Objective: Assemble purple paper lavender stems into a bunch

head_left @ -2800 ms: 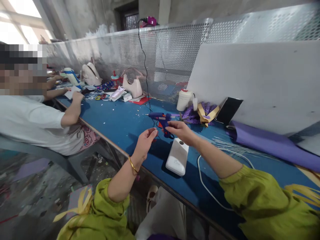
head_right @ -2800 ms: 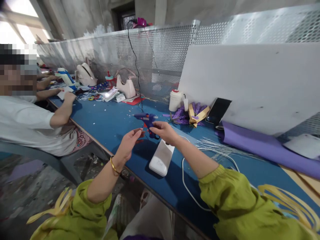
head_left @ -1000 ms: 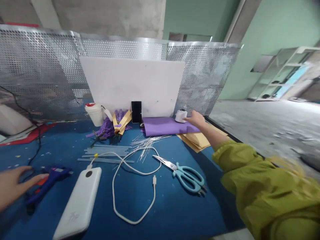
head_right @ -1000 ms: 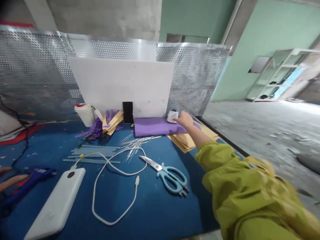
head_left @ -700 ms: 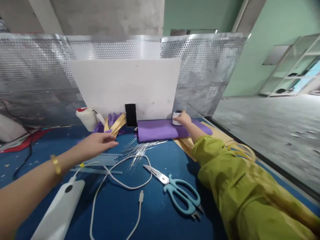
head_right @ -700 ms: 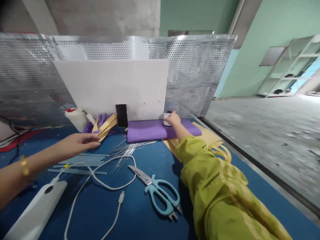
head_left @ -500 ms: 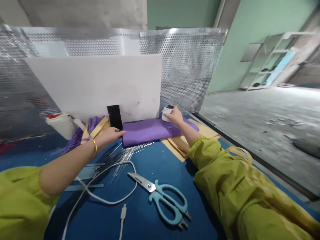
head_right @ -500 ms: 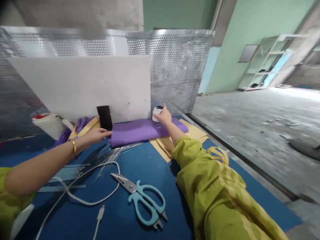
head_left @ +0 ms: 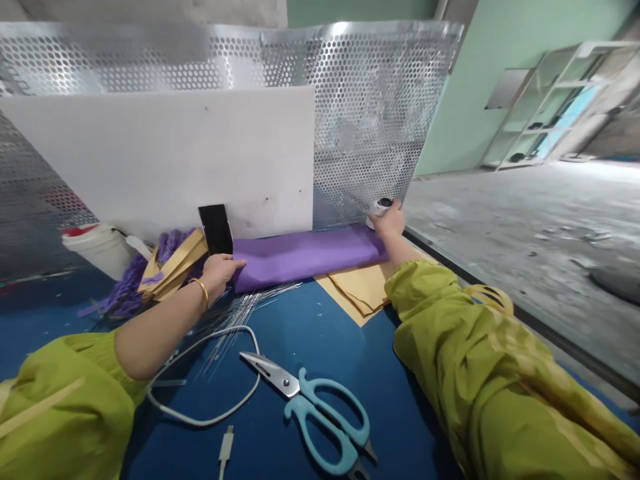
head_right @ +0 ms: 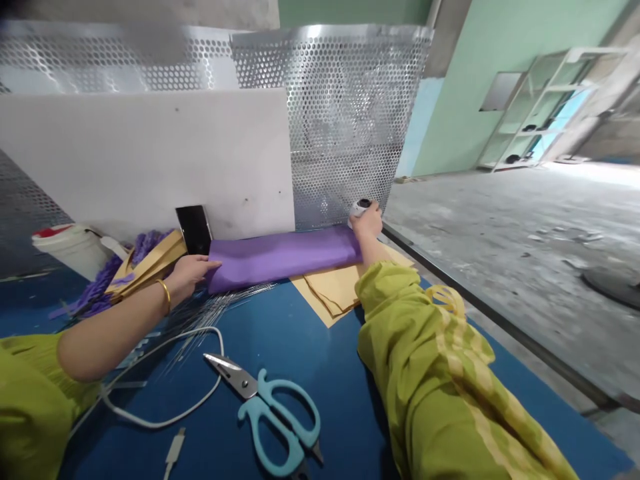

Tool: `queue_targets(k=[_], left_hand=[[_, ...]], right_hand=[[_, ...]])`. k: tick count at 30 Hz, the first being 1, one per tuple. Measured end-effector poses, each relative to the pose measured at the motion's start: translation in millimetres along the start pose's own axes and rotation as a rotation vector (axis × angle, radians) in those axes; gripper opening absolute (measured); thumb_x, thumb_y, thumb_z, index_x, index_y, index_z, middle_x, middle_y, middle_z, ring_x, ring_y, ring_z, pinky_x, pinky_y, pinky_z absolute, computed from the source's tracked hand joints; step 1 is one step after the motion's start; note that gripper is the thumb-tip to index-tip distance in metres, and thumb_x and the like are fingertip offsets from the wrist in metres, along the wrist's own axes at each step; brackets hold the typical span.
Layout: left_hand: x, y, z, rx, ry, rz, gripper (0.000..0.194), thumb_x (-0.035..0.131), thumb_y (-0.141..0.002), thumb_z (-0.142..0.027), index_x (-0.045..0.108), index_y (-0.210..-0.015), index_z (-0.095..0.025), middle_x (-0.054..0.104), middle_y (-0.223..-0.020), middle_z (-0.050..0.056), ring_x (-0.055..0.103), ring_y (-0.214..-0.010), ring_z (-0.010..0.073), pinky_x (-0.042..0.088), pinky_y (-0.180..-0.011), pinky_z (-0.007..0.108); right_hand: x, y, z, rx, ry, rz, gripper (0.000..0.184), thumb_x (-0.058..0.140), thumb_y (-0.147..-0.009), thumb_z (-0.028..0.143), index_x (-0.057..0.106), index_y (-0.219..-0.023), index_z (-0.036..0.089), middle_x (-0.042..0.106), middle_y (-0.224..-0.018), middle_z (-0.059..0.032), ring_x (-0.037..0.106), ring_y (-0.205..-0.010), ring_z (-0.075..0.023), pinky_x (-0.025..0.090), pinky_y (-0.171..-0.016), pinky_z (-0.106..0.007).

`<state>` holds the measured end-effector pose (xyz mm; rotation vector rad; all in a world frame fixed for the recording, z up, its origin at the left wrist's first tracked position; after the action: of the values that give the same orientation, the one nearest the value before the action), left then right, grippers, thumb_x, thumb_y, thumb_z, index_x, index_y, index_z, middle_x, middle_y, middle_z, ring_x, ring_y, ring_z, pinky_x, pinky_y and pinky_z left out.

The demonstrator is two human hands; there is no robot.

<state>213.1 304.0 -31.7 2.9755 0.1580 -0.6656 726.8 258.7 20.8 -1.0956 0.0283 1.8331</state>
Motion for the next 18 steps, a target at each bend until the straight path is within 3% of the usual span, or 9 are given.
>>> queue_targets(k=[6,10,14,18], left_hand=[[9.3,2.5,0.5,-0.047,0.165,0.067,0.025,0.074,-0.048,-0.024,0.067,-0.070,-0.015,0.071,-0.074,0.007,0.060,-0.064,0.0176,0.041,-0.053,0.026],[12.0,11.3,-10.5,0.014,0.252,0.136,0.037,0.073,-0.044,-0.018,0.069,-0.081,-0.016,0.073,-0.079,0.004,0.062,-0.067,0.0178,0.045,-0.057,0.026],[15.2,37.5,-39.1,0.209,0.310,0.352,0.043,0.078,-0.045,-0.018,0.072,-0.088,-0.017,0.074,-0.087,0.002,0.065,-0.081,0.0195,0.051,-0.072,0.029],[18.7,73.7,-59.9,0.483,0.105,0.616,0.023,0.078,-0.060,-0.026,0.070,-0.079,-0.015,0.072,-0.082,0.004,0.065,-0.079,0.0192,0.051,-0.076,0.031]], right_hand=[[9.7,-2.1,-8.6,-0.028,0.001,0.076,0.069,0.077,-0.069,0.036,0.043,-0.124,0.014,0.060,-0.115,-0.0176,0.061,-0.106,-0.0316,0.047,-0.092,-0.041],[-3.2,-4.8,-8.3,-0.028,-0.040,0.017,0.069,0.071,-0.074,0.039,0.038,-0.128,0.013,0.056,-0.123,-0.0204,0.057,-0.111,-0.0319,0.044,-0.093,-0.041],[-28.5,-9.0,-2.4,-0.073,-0.116,-0.051,0.066,0.065,-0.081,0.042,0.032,-0.131,0.014,0.056,-0.127,-0.0197,0.053,-0.113,-0.0270,0.041,-0.094,-0.036],[-64.3,-6.7,2.9,-0.172,-0.187,-0.144,0.066,0.059,-0.086,0.041,0.022,-0.133,0.013,0.051,-0.132,-0.0207,0.050,-0.118,-0.0240,0.038,-0.100,-0.036]])
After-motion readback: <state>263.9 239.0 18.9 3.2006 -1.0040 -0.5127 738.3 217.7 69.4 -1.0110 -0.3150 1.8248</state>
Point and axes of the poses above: each hand's wrist, its own y-axis away from the middle knuckle, its own x-axis out of the palm, z = x × y, the point moved 9 cm from there along -y, towards the middle knuckle
